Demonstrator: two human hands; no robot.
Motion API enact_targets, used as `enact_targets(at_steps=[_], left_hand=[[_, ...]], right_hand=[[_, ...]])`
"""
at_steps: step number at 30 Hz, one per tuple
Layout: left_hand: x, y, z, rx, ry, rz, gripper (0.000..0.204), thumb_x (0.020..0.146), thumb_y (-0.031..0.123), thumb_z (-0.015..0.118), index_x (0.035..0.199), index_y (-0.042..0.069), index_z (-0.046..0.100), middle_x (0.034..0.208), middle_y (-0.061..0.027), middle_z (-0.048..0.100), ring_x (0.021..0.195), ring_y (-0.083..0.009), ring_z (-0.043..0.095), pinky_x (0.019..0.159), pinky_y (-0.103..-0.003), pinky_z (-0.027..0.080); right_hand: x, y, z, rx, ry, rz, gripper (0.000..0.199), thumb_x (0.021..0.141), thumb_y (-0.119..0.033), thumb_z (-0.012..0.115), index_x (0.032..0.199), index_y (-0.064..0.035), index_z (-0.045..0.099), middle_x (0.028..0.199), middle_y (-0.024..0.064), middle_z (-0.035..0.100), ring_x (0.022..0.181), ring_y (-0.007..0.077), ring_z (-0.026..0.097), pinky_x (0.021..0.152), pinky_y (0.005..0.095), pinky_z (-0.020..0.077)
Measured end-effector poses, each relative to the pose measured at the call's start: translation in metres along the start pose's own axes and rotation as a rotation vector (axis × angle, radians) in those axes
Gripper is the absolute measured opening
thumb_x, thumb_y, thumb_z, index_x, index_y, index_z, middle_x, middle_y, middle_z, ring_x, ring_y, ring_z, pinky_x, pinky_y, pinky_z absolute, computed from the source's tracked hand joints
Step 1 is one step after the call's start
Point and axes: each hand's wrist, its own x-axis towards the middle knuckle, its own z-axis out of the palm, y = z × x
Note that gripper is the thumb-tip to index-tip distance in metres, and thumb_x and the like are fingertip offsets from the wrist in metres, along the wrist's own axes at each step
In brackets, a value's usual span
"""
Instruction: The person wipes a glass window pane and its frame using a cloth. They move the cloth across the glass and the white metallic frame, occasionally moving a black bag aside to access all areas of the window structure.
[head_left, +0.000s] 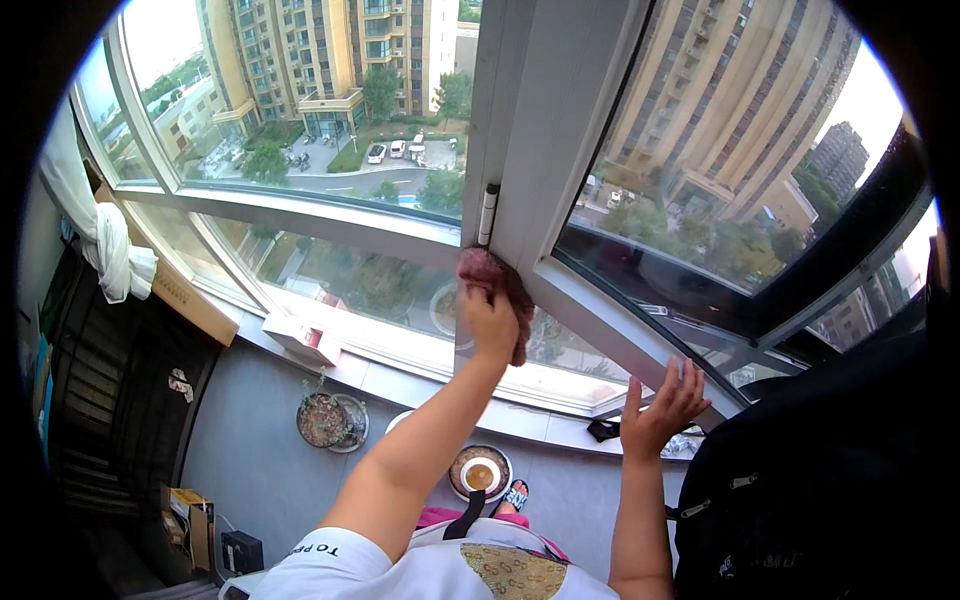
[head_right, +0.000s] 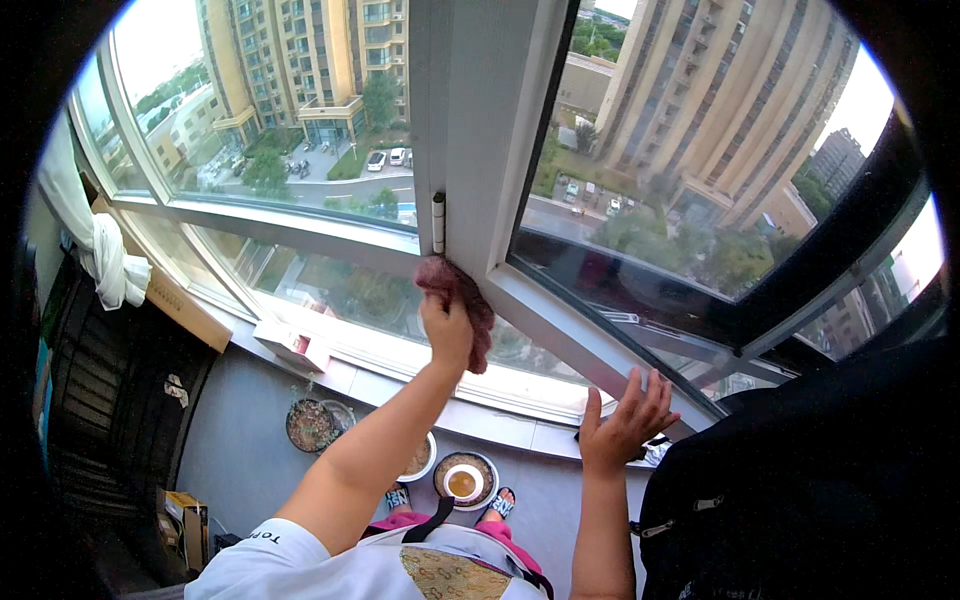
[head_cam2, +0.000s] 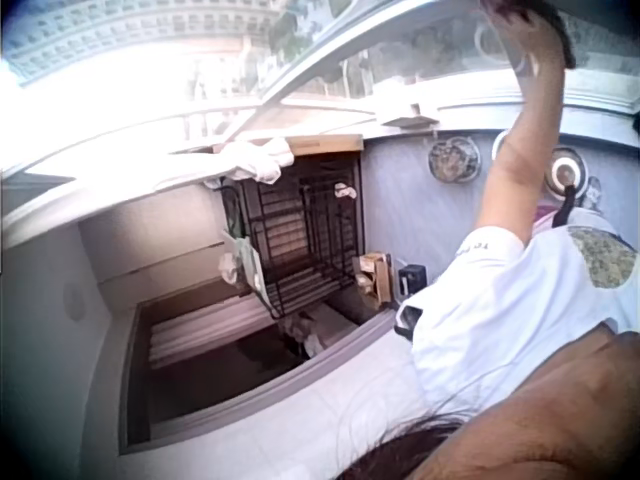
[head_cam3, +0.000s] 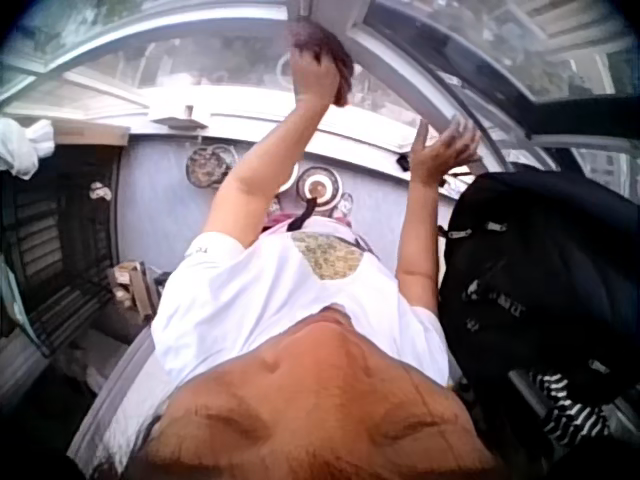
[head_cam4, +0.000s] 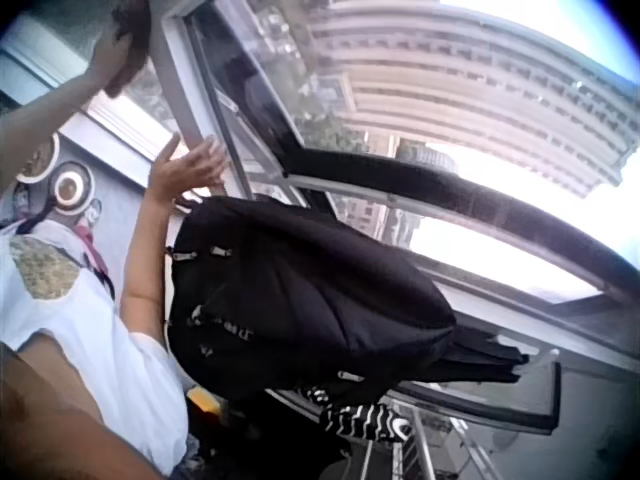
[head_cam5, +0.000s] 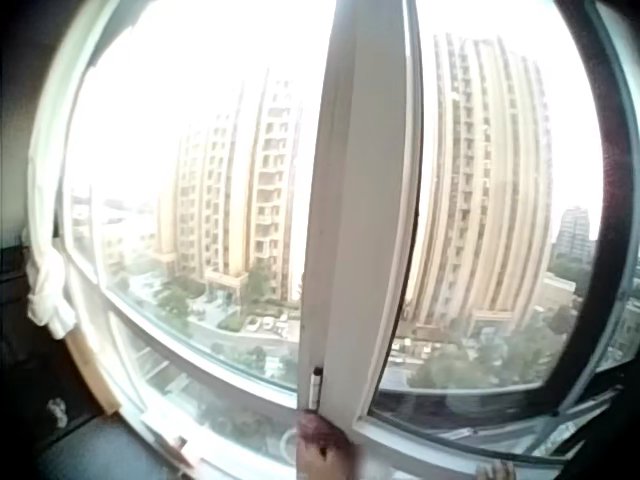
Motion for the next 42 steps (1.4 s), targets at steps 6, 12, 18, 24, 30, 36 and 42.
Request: enact_targets(at_steps=[6,12,18,24,30,36,42], left_hand=[[-0.068,-0.048,-0.021,0.110,-0.337,-0.160,0.021,0.081,0.012,0.060,0.097,-0.001,0.062,0.092,-0.0190,0.065,0.088,-0.0344,0.061,0.081,-0.043,0.047],[-0.005,-0.006,-0.018,-0.369,-0.120,-0.230,0.041,0.092,0.029,0.065,0.115,-0.003,0.058,0.106,-0.0140,0.063,0.098,-0.0210,0.059,0.083,-0.032,0.048],[0.017,-0.014,0.012,-0.797,0.023,-0.633,0.045,0.097,0.030,0.059,0.129,0.000,0.049,0.112,-0.0121,0.060,0.101,-0.0188,0.058,0.085,-0.029,0.048],[0.004,-0.014,-0.002,-0.752,-0.019,-0.648,0.043,0.097,0.030,0.059,0.128,0.002,0.051,0.115,-0.0101,0.060,0.102,-0.0169,0.058,0.085,-0.029,0.048],[0.017,-0.018,0.003,-0.718,-0.027,-0.658,0.048,0.097,0.035,0.059,0.130,0.003,0.047,0.118,-0.0099,0.057,0.103,-0.0203,0.058,0.085,-0.033,0.050],[0.010,0.012,-0.001,-0.609,-0.006,-0.628,0.047,0.097,0.034,0.058,0.130,0.003,0.046,0.120,-0.0098,0.056,0.103,-0.0220,0.059,0.084,-0.035,0.051],[0.018,-0.009,0.003,-0.743,0.006,-0.714,0.042,0.096,0.030,0.060,0.127,0.004,0.048,0.117,-0.0095,0.058,0.101,-0.0207,0.059,0.085,-0.034,0.051]], right_hand=[[-0.002,0.002,0.016,-0.082,0.059,0.012,0.063,0.091,-0.040,0.058,0.144,-0.0142,0.035,0.145,0.0164,0.032,0.140,0.0375,0.022,0.112,0.0627,0.0073],[-0.007,0.012,0.011,-0.125,0.039,-0.059,0.063,0.092,-0.039,0.058,0.145,-0.0128,0.035,0.145,0.0168,0.032,0.140,0.0386,0.022,0.113,0.0604,0.0086],[-0.005,0.005,0.015,-0.124,0.053,-0.018,0.063,0.092,-0.039,0.058,0.144,-0.0118,0.036,0.145,0.0176,0.032,0.139,0.0399,0.022,0.111,0.0628,0.0082],[-0.009,0.010,0.014,-0.154,0.018,-0.021,0.063,0.092,-0.039,0.058,0.144,-0.0122,0.037,0.146,0.0178,0.032,0.140,0.0398,0.022,0.111,0.0633,0.0091],[-0.006,0.005,0.016,-0.139,0.046,-0.030,0.063,0.092,-0.040,0.058,0.144,-0.0121,0.036,0.146,0.0180,0.031,0.140,0.0398,0.022,0.111,0.0634,0.0091],[-0.007,0.009,0.018,-0.138,0.056,-0.033,0.064,0.092,-0.040,0.059,0.145,-0.0121,0.035,0.146,0.0180,0.031,0.140,0.0406,0.022,0.111,0.0634,0.0095],[-0.006,0.006,0.016,-0.116,0.064,-0.046,0.066,0.091,-0.039,0.060,0.145,-0.0127,0.033,0.146,0.0177,0.031,0.140,0.0403,0.022,0.111,0.0634,0.0101]])
